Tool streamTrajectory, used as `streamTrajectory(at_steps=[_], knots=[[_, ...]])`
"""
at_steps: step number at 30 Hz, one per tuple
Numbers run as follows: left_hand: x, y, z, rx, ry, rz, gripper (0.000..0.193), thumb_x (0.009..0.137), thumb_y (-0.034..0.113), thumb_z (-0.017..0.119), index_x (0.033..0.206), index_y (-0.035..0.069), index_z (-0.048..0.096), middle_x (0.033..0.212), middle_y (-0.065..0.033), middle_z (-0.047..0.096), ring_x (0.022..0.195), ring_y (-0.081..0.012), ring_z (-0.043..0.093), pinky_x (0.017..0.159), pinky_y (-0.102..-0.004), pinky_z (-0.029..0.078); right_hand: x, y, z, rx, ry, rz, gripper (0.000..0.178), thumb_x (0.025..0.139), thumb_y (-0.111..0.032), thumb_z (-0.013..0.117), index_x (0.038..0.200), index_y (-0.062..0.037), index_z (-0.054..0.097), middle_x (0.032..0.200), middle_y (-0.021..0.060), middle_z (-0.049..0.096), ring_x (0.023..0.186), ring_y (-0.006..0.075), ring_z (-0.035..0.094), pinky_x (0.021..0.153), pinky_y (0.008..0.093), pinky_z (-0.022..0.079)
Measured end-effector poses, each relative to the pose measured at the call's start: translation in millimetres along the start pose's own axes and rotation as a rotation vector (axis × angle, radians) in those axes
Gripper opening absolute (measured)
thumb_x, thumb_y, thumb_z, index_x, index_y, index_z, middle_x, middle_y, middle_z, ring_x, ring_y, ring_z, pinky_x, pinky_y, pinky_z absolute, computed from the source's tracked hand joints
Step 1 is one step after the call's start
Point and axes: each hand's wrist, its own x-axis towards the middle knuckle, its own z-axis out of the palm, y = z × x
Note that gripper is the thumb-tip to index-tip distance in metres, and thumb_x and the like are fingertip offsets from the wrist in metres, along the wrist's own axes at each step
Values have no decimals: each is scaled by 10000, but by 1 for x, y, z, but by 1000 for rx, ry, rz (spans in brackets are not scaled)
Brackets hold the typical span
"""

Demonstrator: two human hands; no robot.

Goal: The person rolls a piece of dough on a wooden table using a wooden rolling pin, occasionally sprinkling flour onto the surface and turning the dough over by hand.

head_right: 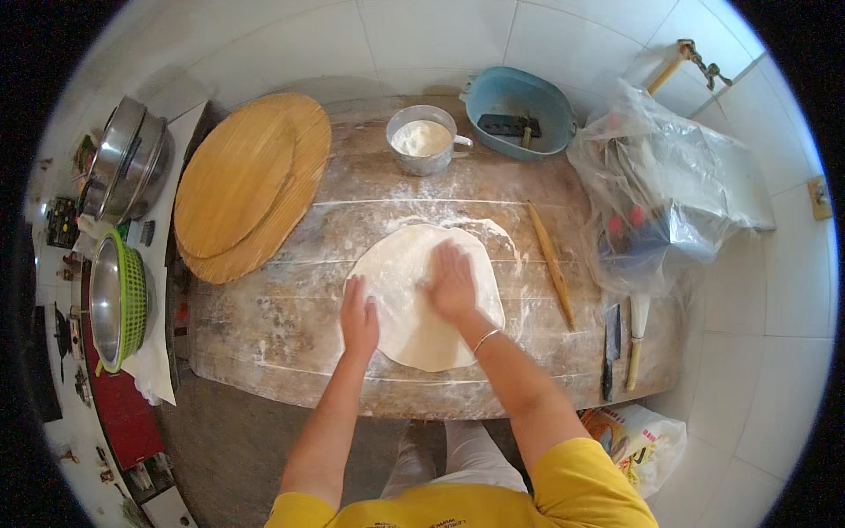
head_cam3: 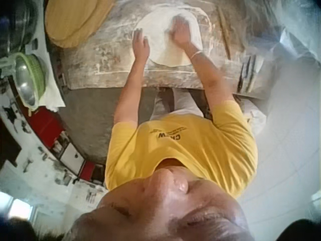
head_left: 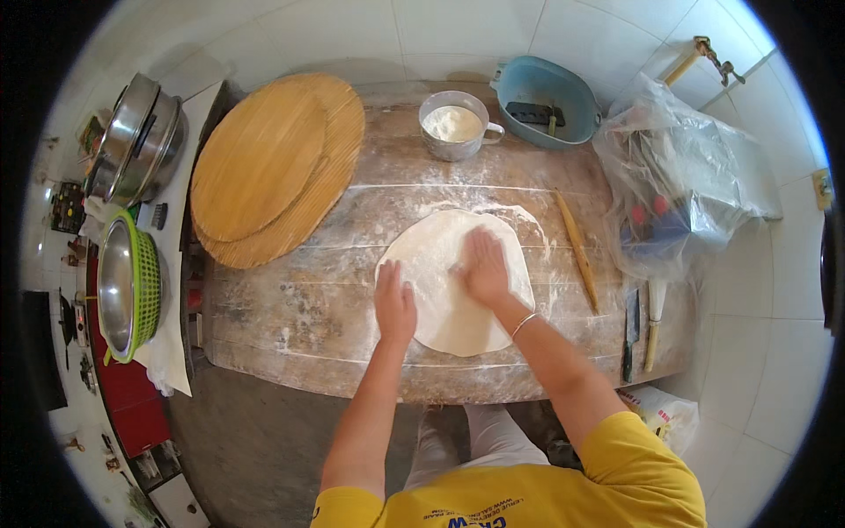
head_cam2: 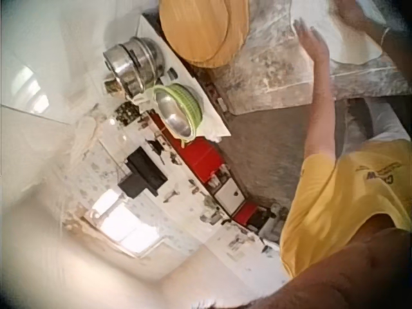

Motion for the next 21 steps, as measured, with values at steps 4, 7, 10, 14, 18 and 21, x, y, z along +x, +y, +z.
streamTrajectory(at_steps=[4, 7, 10, 14, 18, 21], knots=[[-11, 1, 27, 290, -197, 51, 594, 904, 202, 569, 1442, 35, 381, 1514, -208, 324, 1431, -366, 255, 1155, -526, 192, -76, -30, -44, 180, -388, -340, 817, 844, -352, 619, 1492, 3, 271, 1562, 186, 260, 1447, 343, 237, 1190, 479, 152], [-15, 2, 40, 455, -208, 45, 705, 876, 323, 612, 1466, 39, 350, 1532, -222, 289, 1451, -377, 198, 1163, -554, 128, -117, 36, -64, 115, -386, -253, 806, 879, -437, 590, 1491, -14, 281, 1563, 195, 248, 1440, 359, 246, 1184, 487, 159], [24, 8, 53, 437, -177, 120, 736, 877, 386, 603, 1469, 33, 345, 1543, -230, 264, 1455, -374, 184, 1169, -545, 118, -90, 62, -75, 64, -290, -112, 834, 881, -461, 587, 1491, 5, 259, 1554, 214, 249, 1435, 371, 250, 1182, 490, 158], [100, 45, 99, 447, -244, 212, 649, 929, 369, 515, 1480, 73, 340, 1558, -189, 261, 1464, -341, 181, 1178, -536, 96, -8, 51, -45, 97, -48, 88, 820, 873, -428, 595, 1474, 28, 275, 1542, 234, 253, 1423, 382, 253, 1185, 500, 136], [74, 74, 124, 352, -351, 424, 596, 932, 315, 518, 1473, 115, 365, 1553, -140, 292, 1458, -322, 210, 1174, -529, 139, -25, 55, -43, 20, -126, 20, 770, 881, -388, 576, 1468, 25, 298, 1537, 220, 277, 1409, 387, 280, 1176, 509, 156], [33, 69, 97, 359, -449, 416, 620, 912, 339, 564, 1460, 111, 383, 1547, -137, 300, 1453, -307, 222, 1169, -523, 167, -97, 81, -65, 97, -200, -3, 716, 892, -372, 557, 1455, 12, 336, 1527, 201, 311, 1386, 395, 314, 1161, 522, 185]])
